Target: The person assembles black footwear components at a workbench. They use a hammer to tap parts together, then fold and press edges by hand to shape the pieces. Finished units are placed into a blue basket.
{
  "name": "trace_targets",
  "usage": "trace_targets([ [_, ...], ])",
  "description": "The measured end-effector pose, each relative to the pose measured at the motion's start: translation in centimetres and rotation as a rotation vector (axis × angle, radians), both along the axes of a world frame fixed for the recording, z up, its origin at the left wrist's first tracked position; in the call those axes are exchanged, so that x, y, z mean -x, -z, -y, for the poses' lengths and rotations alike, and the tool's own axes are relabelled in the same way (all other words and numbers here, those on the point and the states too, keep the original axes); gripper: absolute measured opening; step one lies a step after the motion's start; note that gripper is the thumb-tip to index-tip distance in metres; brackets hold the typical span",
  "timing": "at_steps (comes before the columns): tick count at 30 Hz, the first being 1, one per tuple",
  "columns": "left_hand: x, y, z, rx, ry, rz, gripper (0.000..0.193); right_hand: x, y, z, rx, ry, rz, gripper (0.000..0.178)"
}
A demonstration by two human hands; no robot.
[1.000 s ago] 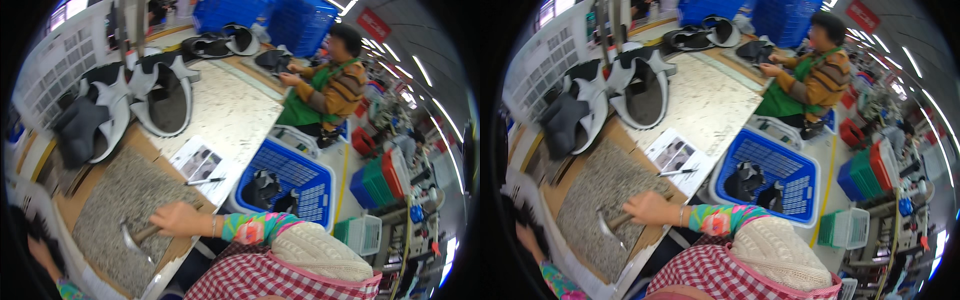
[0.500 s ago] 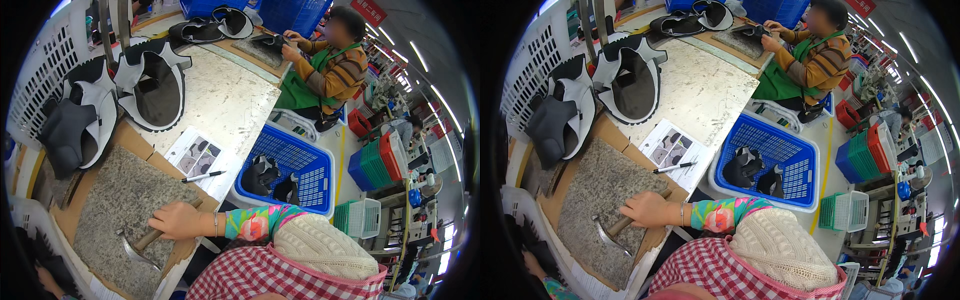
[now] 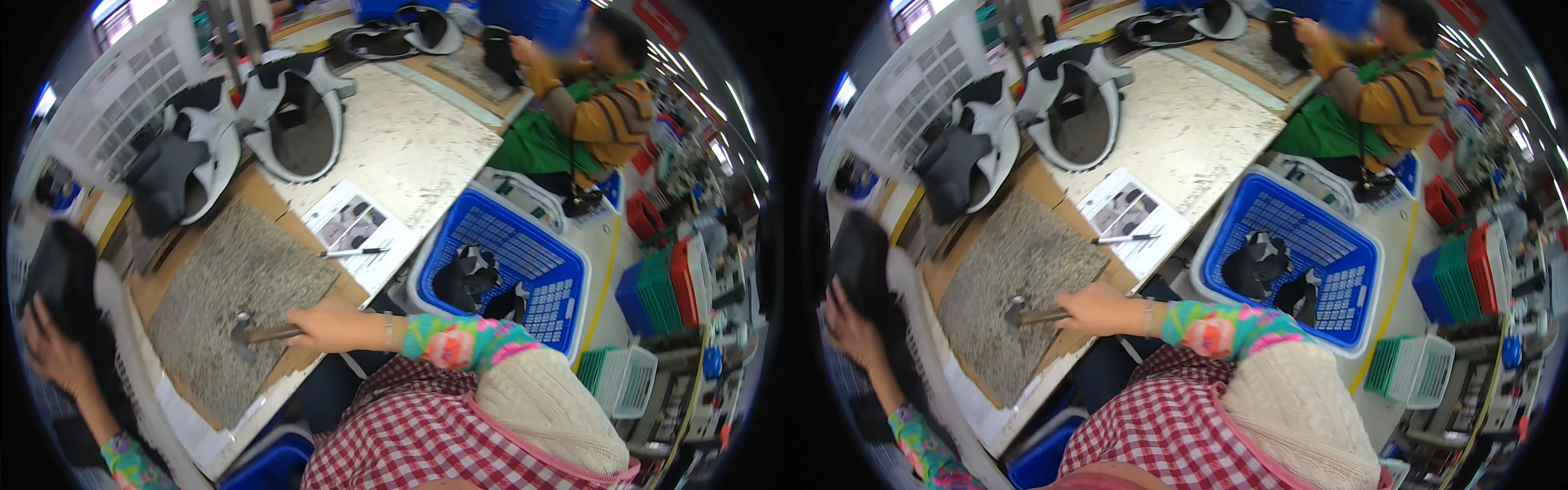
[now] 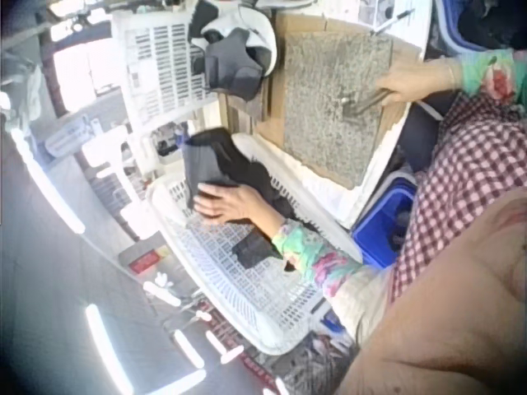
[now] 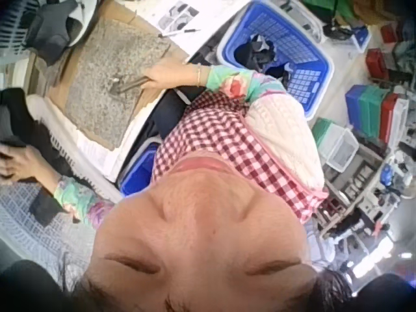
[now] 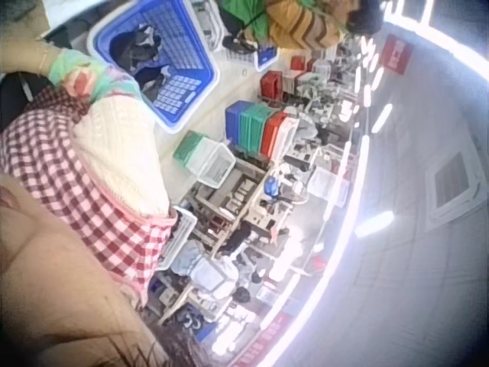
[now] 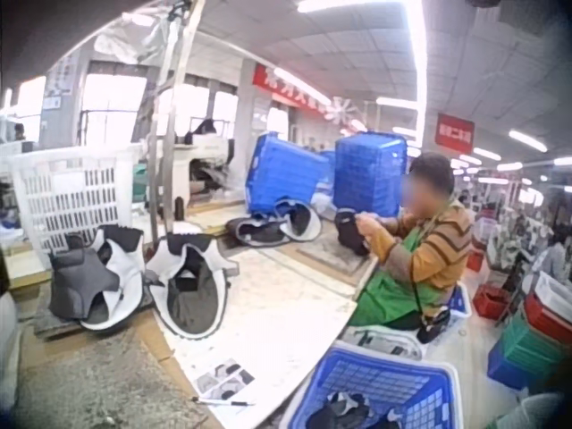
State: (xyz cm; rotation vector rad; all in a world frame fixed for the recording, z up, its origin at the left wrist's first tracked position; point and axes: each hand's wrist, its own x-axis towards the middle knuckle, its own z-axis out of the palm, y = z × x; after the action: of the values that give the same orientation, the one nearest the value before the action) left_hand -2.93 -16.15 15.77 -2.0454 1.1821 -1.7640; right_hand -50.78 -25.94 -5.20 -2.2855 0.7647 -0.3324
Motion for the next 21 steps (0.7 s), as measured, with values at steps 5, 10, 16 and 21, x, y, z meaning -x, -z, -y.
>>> trace_targets([
  [5,13.4,10.1,0.8,-0.153,0.561,-0.301,0.047,4.7,1.1,-3.8,-0.243,0.073,0.134,0.039],
  [10,20.6,16.7,-1.2,-0.317,0.511,-0.609,0.054,7.7,-0.3,-4.3,-0.556,0.197,0.114,0.029],
  [16,22.3,16.3,-2.4,-0.15,0.443,-1.466,0.047,7.8,-4.1,-1.8,-0.078,0.051,0.1,0.022],
  [21,23.6,16.4,-3.2,-0.126,0.458,-1.521,0.042,4.7,-5.6,0.7,0.35,-0.002,0.08,0.02],
])
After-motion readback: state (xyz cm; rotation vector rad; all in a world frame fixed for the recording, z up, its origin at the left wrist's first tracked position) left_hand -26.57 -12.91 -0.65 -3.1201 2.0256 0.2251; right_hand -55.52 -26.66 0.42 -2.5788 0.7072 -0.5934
